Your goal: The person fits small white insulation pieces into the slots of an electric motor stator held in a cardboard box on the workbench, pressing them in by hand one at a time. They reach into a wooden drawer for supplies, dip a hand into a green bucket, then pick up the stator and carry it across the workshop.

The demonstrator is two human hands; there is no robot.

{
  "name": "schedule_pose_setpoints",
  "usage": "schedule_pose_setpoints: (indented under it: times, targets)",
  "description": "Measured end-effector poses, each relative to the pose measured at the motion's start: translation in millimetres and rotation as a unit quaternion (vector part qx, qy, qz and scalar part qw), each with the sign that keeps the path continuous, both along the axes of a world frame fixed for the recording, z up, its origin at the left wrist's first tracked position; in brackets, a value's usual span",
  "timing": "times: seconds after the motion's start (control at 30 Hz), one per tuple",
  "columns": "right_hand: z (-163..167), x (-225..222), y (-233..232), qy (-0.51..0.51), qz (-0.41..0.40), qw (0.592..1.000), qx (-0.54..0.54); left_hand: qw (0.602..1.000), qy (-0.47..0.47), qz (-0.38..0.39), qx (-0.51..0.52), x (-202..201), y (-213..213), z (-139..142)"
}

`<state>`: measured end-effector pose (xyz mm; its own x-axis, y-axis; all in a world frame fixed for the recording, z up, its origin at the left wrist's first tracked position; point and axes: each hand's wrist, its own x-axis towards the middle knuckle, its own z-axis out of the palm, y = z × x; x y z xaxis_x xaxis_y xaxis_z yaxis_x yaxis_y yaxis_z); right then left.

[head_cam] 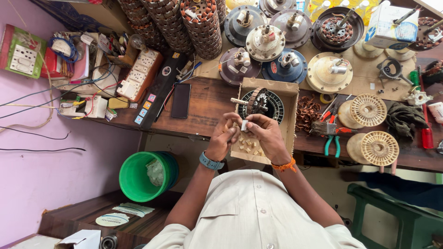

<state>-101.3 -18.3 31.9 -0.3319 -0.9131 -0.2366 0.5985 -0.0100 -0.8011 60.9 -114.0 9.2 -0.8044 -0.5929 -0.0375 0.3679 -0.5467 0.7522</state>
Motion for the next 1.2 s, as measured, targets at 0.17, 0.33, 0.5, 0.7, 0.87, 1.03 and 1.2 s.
schedule_pose_setpoints:
  times: [0.17,0.33,0.5,0.7,0.87,1.03,1.2]
  targets:
    - [6,3,8,-0.059,0.042,0.997,-0.022,0.995,0.07,-0.003,-0.075,7,2,12]
    - [18,7,15,-0.038,0.101,0.994,-0.028,0.906,-0.071,0.031,-0.417,14,-4,44]
    - [25,12,16,0.045,0.111,0.992,-0.027,0.786,-0.096,0.13,-0.596,14,-5,56]
    - [34,18,17,0.31,0.042,0.942,-0.118,0.843,-0.099,0.202,-0.488,12,8,37]
    - [46,13,16,0.478,0.0,0.862,-0.167,0.871,-0.085,0.221,-0.431,7,19,35]
    - [39,14,27,0.48,-0.022,0.873,-0.084,0.904,-0.062,0.224,-0.36,-2,32,25]
    - [18,3,31,0.516,-0.087,0.849,-0.076,0.915,-0.102,0.194,-0.339,-11,39,10]
